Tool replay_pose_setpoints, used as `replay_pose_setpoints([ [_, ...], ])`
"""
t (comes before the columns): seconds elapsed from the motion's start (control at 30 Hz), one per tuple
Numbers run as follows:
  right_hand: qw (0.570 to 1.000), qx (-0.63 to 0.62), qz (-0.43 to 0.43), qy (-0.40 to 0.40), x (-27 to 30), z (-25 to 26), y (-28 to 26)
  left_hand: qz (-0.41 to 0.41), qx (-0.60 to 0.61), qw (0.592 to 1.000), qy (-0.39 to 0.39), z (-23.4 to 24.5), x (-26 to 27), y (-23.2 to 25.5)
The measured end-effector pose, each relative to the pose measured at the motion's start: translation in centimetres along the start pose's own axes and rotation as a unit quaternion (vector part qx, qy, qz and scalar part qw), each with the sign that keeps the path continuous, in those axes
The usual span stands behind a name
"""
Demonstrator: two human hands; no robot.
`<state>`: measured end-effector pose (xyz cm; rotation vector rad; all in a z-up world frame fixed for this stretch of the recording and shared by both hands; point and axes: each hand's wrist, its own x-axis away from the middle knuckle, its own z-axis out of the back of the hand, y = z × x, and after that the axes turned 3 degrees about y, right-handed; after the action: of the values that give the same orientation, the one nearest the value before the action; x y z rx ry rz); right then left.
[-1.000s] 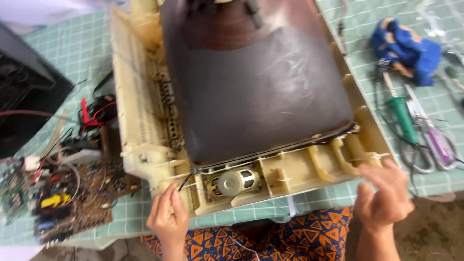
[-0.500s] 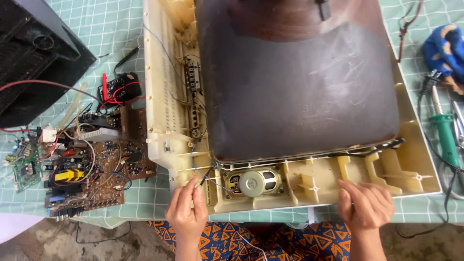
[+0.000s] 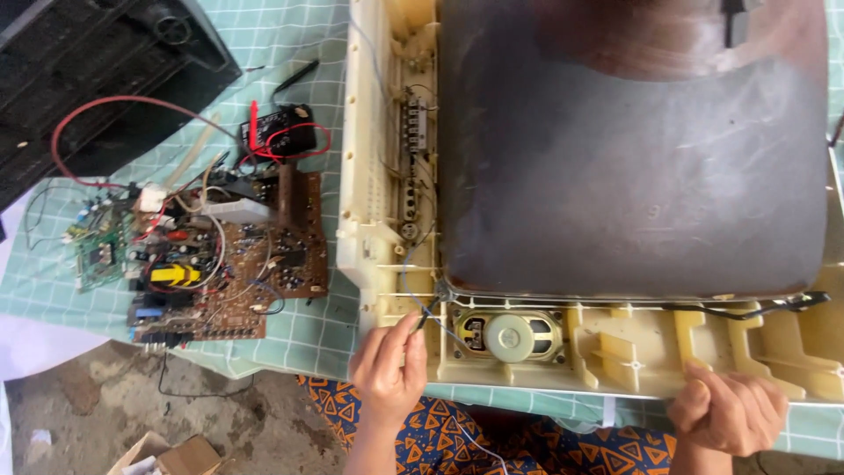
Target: The person works on the internal components of a disassembled CRT television, using a screwdriver to adjust the neck of the picture tube. They also handle a circuit board and various wires on the workbench.
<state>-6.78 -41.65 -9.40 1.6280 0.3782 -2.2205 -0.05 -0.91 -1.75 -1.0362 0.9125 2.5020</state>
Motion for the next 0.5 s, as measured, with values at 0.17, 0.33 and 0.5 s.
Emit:
replay_pose_setpoints([
  [0.17,0.997,0.023,-0.044,-0.054,-0.6,0.5,-0.7,-0.016,0.019,1.0,0.015,-0.2,0.1,-0.1],
  [0.33,0.984,0.035,-0.101,-0.144,-0.7,1.9,-1.5,-0.023,0.025,0.999,0.023,-0.1,0.1,0.1],
  [0.5,0.965,0.1,-0.176,-0.165,10.1,2.5,3.2,-0.037,0.031,0.996,0.077,-0.6,0.7,-0.3],
])
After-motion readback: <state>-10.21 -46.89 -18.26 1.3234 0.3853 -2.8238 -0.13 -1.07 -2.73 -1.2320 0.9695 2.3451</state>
